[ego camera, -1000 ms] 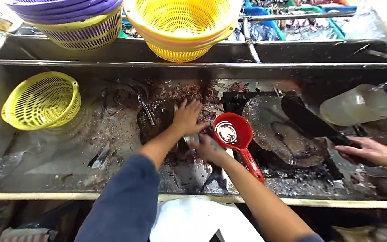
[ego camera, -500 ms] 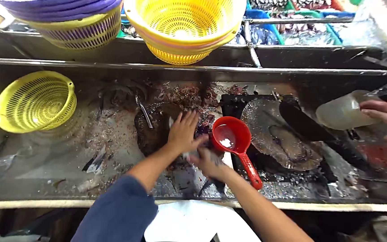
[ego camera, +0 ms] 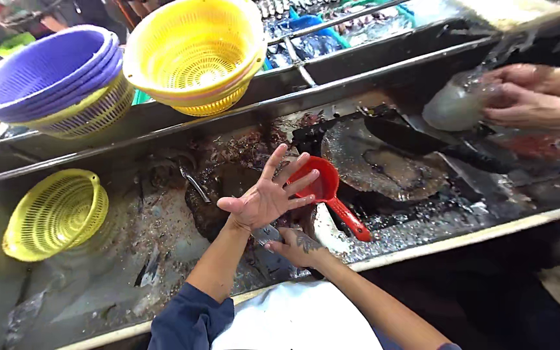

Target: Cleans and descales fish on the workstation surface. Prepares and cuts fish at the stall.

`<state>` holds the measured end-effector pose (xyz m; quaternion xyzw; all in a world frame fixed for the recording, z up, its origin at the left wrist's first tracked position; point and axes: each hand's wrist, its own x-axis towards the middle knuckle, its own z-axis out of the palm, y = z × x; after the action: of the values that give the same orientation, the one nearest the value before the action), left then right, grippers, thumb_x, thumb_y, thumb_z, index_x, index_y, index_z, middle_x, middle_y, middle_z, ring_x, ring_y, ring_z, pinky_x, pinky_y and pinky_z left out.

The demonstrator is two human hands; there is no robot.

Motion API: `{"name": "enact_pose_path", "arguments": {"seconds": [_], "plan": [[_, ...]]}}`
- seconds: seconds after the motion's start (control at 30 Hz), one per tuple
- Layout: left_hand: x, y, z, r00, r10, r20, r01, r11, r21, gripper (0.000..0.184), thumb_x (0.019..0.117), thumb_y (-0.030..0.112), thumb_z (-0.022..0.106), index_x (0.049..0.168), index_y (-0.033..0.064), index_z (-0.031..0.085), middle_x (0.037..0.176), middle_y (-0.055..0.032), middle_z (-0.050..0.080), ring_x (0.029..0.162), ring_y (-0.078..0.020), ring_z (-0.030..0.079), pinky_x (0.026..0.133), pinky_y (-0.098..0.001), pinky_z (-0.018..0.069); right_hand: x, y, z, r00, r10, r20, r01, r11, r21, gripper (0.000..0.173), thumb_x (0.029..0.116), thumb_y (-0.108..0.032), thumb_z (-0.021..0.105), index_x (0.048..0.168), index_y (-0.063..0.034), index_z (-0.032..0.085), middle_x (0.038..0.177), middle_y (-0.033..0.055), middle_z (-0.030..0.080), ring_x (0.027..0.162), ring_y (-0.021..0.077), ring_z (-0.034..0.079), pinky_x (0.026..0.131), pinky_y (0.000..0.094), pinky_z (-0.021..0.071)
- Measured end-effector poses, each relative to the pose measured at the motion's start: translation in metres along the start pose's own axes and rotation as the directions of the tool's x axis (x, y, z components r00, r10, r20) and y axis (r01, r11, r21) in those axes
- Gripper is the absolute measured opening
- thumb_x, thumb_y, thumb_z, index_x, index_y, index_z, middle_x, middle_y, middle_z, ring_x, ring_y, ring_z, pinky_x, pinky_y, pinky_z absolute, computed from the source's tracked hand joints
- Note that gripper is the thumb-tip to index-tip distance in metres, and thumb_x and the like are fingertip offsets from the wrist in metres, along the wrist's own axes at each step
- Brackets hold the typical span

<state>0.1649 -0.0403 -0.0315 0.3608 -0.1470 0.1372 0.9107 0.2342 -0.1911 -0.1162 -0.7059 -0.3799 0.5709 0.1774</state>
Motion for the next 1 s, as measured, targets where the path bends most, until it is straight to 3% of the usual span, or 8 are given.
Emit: {"name": "enact_pose_path", "arguments": {"seconds": [0.13, 0.27, 0.4, 0.57, 0.67, 0.8, 0.93, 1.0], "plan": [[0.023, -0.009, 0.009, 0.995, -0.065, 0.075, 0.064, 0.998, 0.024, 0.140, 0.0528, 0.075, 0.084, 0.166, 0.0285, 0.016, 0.170, -0.0163, 0.022, 0.153, -0.0459, 0.026, 0.116, -0.0721, 0.0310, 0.003, 0.007, 0.004, 0.999, -0.019, -0.029, 0.018, 0.999, -0.035, 0.066, 0.0972, -0.062, 0.060, 0.129, -0.0043, 0.060, 0.103, 0.0183, 0.068, 0.083, 0.0301, 0.068, 0.078, 0.0533, 0.0568], [0.039, -0.023, 0.014, 0.992, -0.116, 0.055, 0.115, 0.993, 0.019, 0.152, 0.0439, 0.091, 0.073, 0.166, 0.0226, 0.015, 0.171, -0.0137, 0.020, 0.156, -0.0387, 0.021, 0.121, -0.0666, 0.0239, -0.001, 0.012, 0.004, 0.998, -0.040, -0.040, 0.038, 0.998, -0.044, 0.068, 0.0979, -0.061, 0.060, 0.133, -0.0029, 0.059, 0.116, 0.0216, 0.068, 0.107, 0.0353, 0.068, 0.095, 0.0589, 0.0524], [0.047, -0.032, 0.009, 0.983, -0.166, 0.080, 0.154, 0.978, 0.141, 0.150, 0.0498, 0.087, 0.076, 0.167, 0.0198, 0.009, 0.172, -0.0133, 0.015, 0.158, -0.0366, 0.017, 0.125, -0.0603, 0.0203, -0.012, 0.006, 0.000, 0.999, -0.025, -0.025, 0.024, 0.999, -0.023, 0.068, 0.0990, -0.057, 0.060, 0.137, -0.0013, 0.058, 0.125, 0.0234, 0.066, 0.118, 0.0367, 0.064, 0.103, 0.0592, 0.0484], [0.051, -0.038, 0.013, 0.972, -0.205, 0.114, 0.181, 0.965, 0.191, 0.148, 0.0511, 0.085, 0.078, 0.166, 0.0178, 0.012, 0.173, -0.0124, 0.014, 0.159, -0.0357, 0.015, 0.127, -0.0590, 0.0165, -0.012, 0.007, 0.000, 0.999, -0.027, -0.027, 0.027, 1.000, -0.014, 0.067, 0.0987, -0.058, 0.061, 0.132, -0.0007, 0.059, 0.117, 0.0227, 0.067, 0.107, 0.0357, 0.067, 0.095, 0.0577, 0.0521], [0.048, -0.040, 0.016, 0.974, -0.192, 0.124, 0.181, 0.979, 0.096, 0.146, 0.0517, 0.088, 0.074, 0.165, 0.0150, 0.018, 0.171, -0.0154, 0.020, 0.157, -0.0375, 0.021, 0.125, -0.0627, 0.0216, -0.008, 0.012, 0.002, 0.998, -0.037, -0.049, 0.035, 0.999, -0.028, 0.072, 0.0974, -0.061, 0.060, 0.138, -0.0013, 0.056, 0.123, 0.0236, 0.066, 0.115, 0.0370, 0.065, 0.100, 0.0593, 0.0497], [0.040, -0.037, 0.025, 0.970, -0.207, 0.126, 0.210, 0.978, -0.015, 0.145, 0.0479, 0.082, 0.081, 0.164, 0.0143, 0.026, 0.168, -0.0179, 0.027, 0.155, -0.0381, 0.025, 0.121, -0.0660, 0.0257, -0.011, 0.011, 0.002, 0.999, -0.027, -0.043, 0.027, 1.000, 0.006, 0.077, 0.0969, -0.061, 0.062, 0.147, -0.0037, 0.050, 0.135, 0.0231, 0.062, 0.125, 0.0363, 0.060, 0.108, 0.0578, 0.0456], [0.041, -0.034, 0.033, 0.963, -0.235, 0.134, 0.243, 0.969, -0.043, 0.143, 0.0449, 0.079, 0.084, 0.162, 0.0169, 0.031, 0.166, -0.0181, 0.032, 0.153, -0.0392, 0.030, 0.118, -0.0677, 0.0295, -0.007, 0.017, 0.001, 0.996, -0.060, -0.062, 0.060, 0.998, -0.006, 0.068, 0.0967, -0.061, 0.062, 0.136, -0.0054, 0.058, 0.118, 0.0210, 0.067, 0.105, 0.0346, 0.067, 0.094, 0.0577, 0.0524], [0.037, -0.031, 0.027, 0.967, -0.231, 0.107, 0.214, 0.966, 0.145, 0.133, 0.0579, 0.080, 0.078, 0.161, 0.0118, 0.032, 0.159, -0.0216, 0.043, 0.145, -0.0408, 0.043, 0.115, -0.0616, 0.0402, -0.011, 0.012, 0.001, 0.997, -0.057, -0.056, 0.056, 0.998, -0.009, 0.069, 0.0969, -0.060, 0.062, 0.138, -0.0056, 0.057, 0.122, 0.0212, 0.067, 0.109, 0.0346, 0.067, 0.097, 0.0576, 0.0515]]}}
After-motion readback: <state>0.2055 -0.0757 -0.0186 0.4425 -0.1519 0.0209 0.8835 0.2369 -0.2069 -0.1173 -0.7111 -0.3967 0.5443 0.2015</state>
